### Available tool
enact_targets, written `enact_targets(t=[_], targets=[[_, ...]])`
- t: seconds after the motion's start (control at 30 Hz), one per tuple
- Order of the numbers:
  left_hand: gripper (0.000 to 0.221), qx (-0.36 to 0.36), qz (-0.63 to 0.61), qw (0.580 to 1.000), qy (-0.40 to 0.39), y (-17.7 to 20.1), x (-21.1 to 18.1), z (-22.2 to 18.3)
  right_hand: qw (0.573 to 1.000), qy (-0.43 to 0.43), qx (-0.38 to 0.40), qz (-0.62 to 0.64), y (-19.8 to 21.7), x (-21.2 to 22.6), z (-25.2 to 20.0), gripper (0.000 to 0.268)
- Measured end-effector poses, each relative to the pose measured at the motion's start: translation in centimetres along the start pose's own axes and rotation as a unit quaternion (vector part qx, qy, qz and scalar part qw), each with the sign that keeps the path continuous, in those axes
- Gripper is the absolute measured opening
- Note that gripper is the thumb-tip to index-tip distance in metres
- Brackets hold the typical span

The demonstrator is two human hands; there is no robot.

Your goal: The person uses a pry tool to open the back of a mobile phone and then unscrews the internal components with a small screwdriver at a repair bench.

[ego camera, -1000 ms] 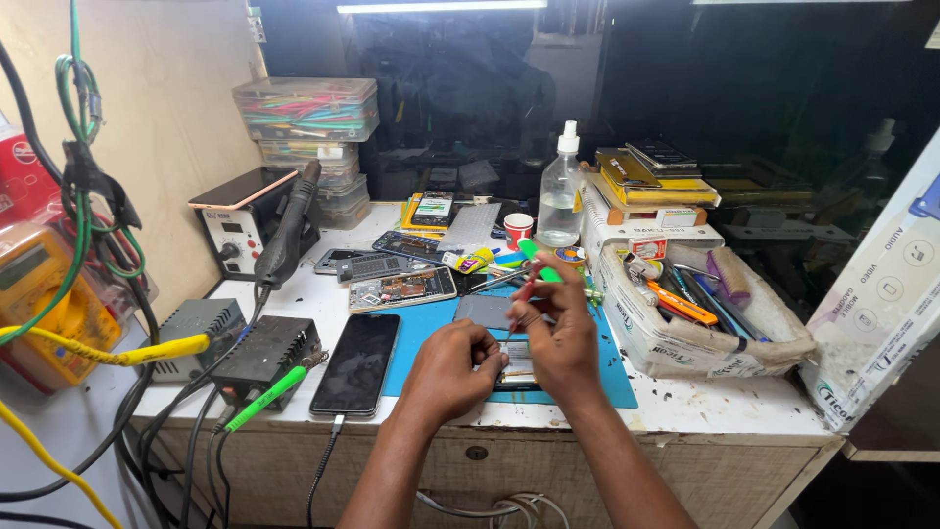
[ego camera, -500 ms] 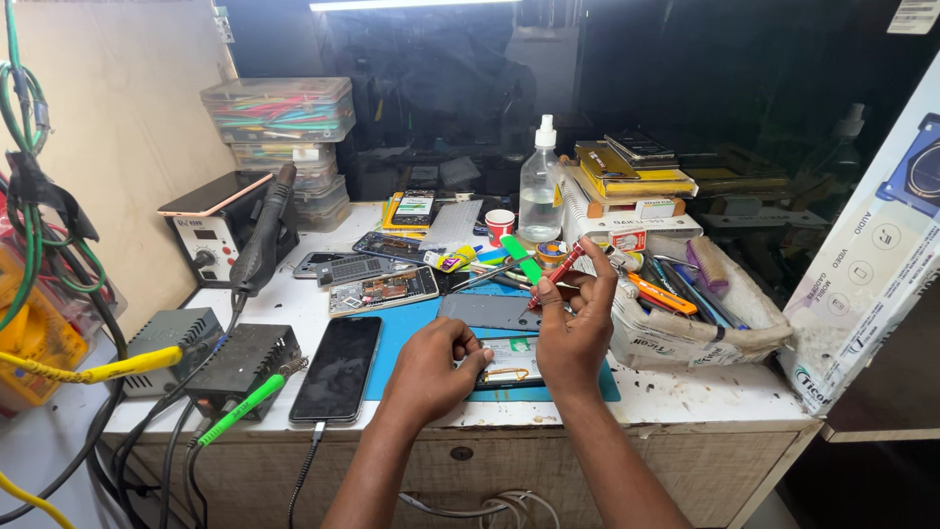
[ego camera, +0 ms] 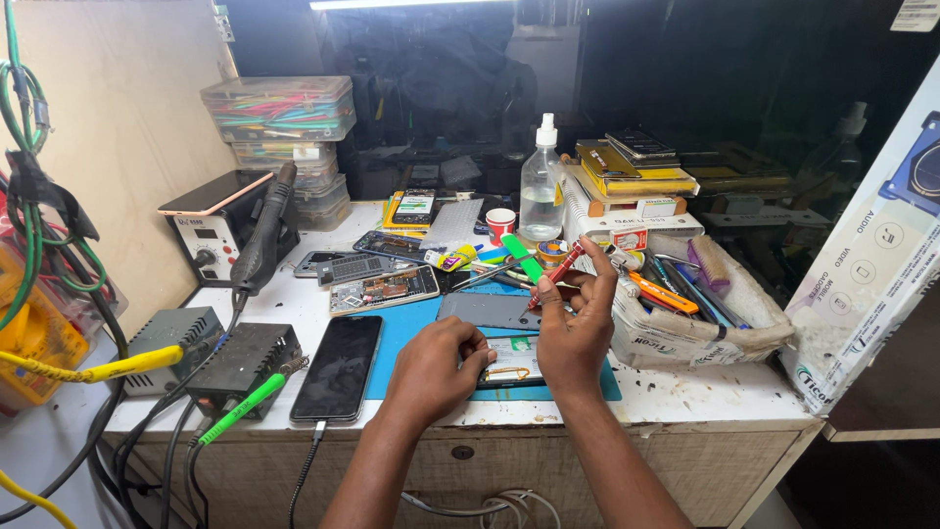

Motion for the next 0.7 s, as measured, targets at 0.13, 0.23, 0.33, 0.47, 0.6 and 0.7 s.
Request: enact_targets(t=[0.13,0.23,0.33,0.47,0.6,0.7], targets=[[0.021,0.03,0.083,0.994,-0.068,-0.3,-1.2,0.4,1.0,-0.028,-0.002,0.008,0.1,0.1,0.0,0.059],[0.023,0.073,0.172,0.976,-0.11,-1.4,-1.6,0.5,1.0,-0.001,-0.008,0.003,0.1,0.2,0.0,0.058],[0.021,0.113,0.197,0.968,-0.107,-2.3,-1.4,1.1,1.0,-0.005,-0.017,0.0,0.3,0.0,0.0,0.059],[0.019,0.063,0.184,0.976,-0.094,-3.3,-0.6,4.2,1.0,-0.008,-0.013,0.017,0.0,-0.1,0.1,0.059],[0.023,0.05,0.16,0.986,-0.004,-5.2,1.6,7.5,0.999,-0.031,-0.017,0.023,0.1,-0.3,0.1,0.06],[0.023,0.046,0.102,0.99,0.085,-5.8,3.1,8.2,0.999,-0.042,-0.017,0.029,0.0,-0.3,0.2,0.06]])
Point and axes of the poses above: each hand's wrist, its own z-axis towards the middle knuckle, its own y-axis out of the back of the hand, x = y × z, the point moved 6 cm from there along z, towards the middle knuckle, and after that the axes turned 14 degrees about -x, right-handed, at the moved point
